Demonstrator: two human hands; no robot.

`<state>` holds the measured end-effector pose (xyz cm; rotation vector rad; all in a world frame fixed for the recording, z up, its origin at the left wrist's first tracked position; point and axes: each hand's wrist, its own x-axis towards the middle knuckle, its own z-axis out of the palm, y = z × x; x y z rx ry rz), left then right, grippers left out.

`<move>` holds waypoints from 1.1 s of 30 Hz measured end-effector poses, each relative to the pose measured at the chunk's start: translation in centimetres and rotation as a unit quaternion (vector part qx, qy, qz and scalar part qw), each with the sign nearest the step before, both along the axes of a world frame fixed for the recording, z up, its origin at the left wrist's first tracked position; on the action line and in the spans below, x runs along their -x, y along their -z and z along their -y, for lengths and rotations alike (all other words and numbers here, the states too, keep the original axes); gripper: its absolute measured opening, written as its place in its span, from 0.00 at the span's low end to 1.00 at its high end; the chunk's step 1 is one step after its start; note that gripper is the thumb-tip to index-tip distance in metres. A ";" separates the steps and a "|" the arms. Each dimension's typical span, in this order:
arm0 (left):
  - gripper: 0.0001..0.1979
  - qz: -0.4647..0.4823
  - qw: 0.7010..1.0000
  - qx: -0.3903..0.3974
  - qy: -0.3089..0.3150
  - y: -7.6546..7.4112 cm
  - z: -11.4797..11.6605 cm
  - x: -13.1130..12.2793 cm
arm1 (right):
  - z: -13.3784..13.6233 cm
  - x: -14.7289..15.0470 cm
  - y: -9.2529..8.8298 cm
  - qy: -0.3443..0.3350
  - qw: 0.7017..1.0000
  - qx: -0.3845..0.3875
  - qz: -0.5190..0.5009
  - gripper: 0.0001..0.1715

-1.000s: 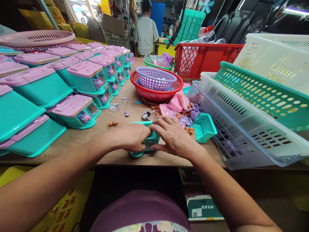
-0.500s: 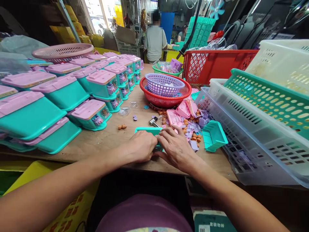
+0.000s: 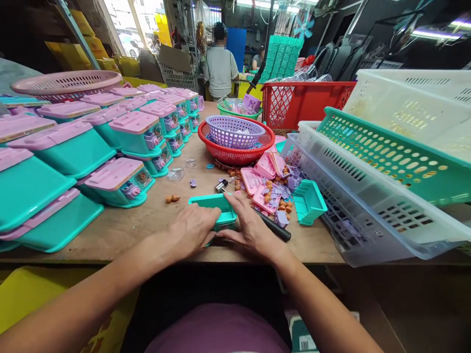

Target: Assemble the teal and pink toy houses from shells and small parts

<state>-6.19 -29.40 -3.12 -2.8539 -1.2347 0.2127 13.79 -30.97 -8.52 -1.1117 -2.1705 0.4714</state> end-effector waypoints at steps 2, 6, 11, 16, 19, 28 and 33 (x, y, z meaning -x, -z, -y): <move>0.11 0.026 0.999 -0.012 0.028 0.6 0.2 1.0 | -0.1 -0.1 -0.4 -0.017 1.000 0.013 -0.002 0.52; 0.25 0.121 0.985 -0.076 0.095 2.1 1.2 3.5 | -0.7 -1.7 -1.7 -0.060 0.998 0.029 -0.011 0.47; 0.24 0.218 0.972 -0.034 0.079 1.2 1.0 4.9 | -2.8 -3.8 -1.8 0.084 0.994 -0.017 0.064 0.15; 0.18 0.300 0.949 0.101 0.011 -2.8 -3.8 3.1 | -3.4 -2.4 -1.3 0.125 0.956 -0.061 0.258 0.12; 0.17 0.273 0.950 0.152 0.026 -4.0 -7.5 0.8 | -2.6 -1.5 -1.2 0.091 0.963 -0.049 0.249 0.15; 0.16 0.163 0.956 0.212 0.117 -2.3 -12.4 -6.5 | -2.0 -7.9 -0.5 0.294 0.935 -0.070 0.186 0.19; 0.17 0.164 0.957 0.200 0.135 -4.4 -10.7 -6.4 | -3.6 -10.0 -0.8 0.298 0.903 -0.062 0.304 0.14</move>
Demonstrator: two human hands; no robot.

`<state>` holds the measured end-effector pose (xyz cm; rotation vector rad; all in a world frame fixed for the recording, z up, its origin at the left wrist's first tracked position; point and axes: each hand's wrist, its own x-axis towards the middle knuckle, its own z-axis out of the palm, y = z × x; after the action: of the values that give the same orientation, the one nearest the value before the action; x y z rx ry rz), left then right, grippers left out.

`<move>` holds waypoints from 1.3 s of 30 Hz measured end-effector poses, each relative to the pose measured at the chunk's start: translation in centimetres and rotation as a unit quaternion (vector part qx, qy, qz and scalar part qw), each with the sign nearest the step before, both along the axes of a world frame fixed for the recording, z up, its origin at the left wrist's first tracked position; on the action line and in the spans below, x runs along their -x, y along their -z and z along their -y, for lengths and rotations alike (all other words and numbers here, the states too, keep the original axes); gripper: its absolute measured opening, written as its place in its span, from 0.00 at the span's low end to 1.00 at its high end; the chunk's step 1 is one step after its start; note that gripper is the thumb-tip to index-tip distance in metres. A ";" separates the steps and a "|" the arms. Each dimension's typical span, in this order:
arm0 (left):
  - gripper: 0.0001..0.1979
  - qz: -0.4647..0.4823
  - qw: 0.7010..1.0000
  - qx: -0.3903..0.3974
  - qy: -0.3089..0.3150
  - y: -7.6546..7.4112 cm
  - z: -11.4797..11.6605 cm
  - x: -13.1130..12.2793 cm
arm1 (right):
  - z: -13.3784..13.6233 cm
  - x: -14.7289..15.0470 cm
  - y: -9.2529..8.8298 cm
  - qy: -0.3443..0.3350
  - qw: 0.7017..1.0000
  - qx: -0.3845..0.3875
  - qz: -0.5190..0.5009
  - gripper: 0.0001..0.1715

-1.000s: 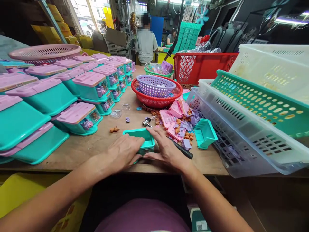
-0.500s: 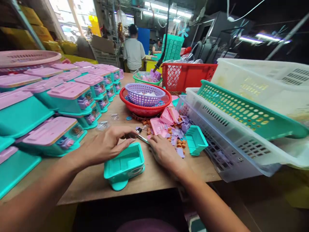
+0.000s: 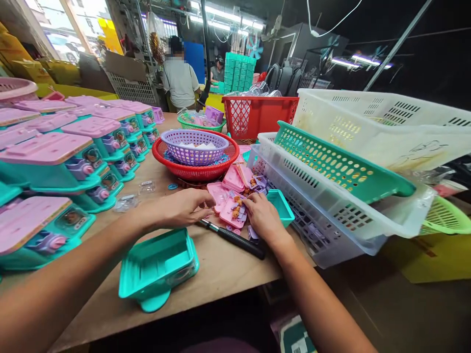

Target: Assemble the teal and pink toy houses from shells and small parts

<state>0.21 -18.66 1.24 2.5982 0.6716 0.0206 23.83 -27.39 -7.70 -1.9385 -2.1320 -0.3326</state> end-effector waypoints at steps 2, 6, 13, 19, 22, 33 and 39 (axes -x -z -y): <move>0.17 0.041 0.999 -0.029 -0.006 -0.4 1.6 2.6 | -0.4 -0.1 0.1 -0.002 1.000 -0.014 0.018 0.12; 0.24 0.067 0.991 -0.114 -0.015 1.0 5.9 9.5 | -0.8 -0.4 0.5 -0.005 0.998 -0.064 0.011 0.13; 0.20 -0.084 0.972 -0.221 -0.005 4.3 9.6 12.9 | 1.0 3.9 -2.2 -0.086 0.915 -0.143 -0.366 0.09; 0.13 0.019 0.989 -0.068 -0.129 3.0 9.4 11.3 | 6.0 12.3 -1.9 -0.197 0.744 0.066 -0.635 0.09; 0.15 0.097 0.981 0.035 -0.165 2.4 9.8 10.6 | 7.0 14.3 -0.8 -0.193 0.770 0.008 -0.608 0.06; 0.11 0.161 0.966 0.130 -0.156 3.2 10.1 11.1 | 6.0 12.3 -2.1 -0.322 0.849 0.022 -0.419 0.19; 0.12 0.135 0.976 0.056 -0.159 3.6 10.2 11.2 | 5.7 13.8 -1.9 -0.272 0.906 -0.092 -0.312 0.04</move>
<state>-10.94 -28.81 -2.32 2.2975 0.9477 0.4164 10.06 -33.06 -5.77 -1.0660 -1.9808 0.1728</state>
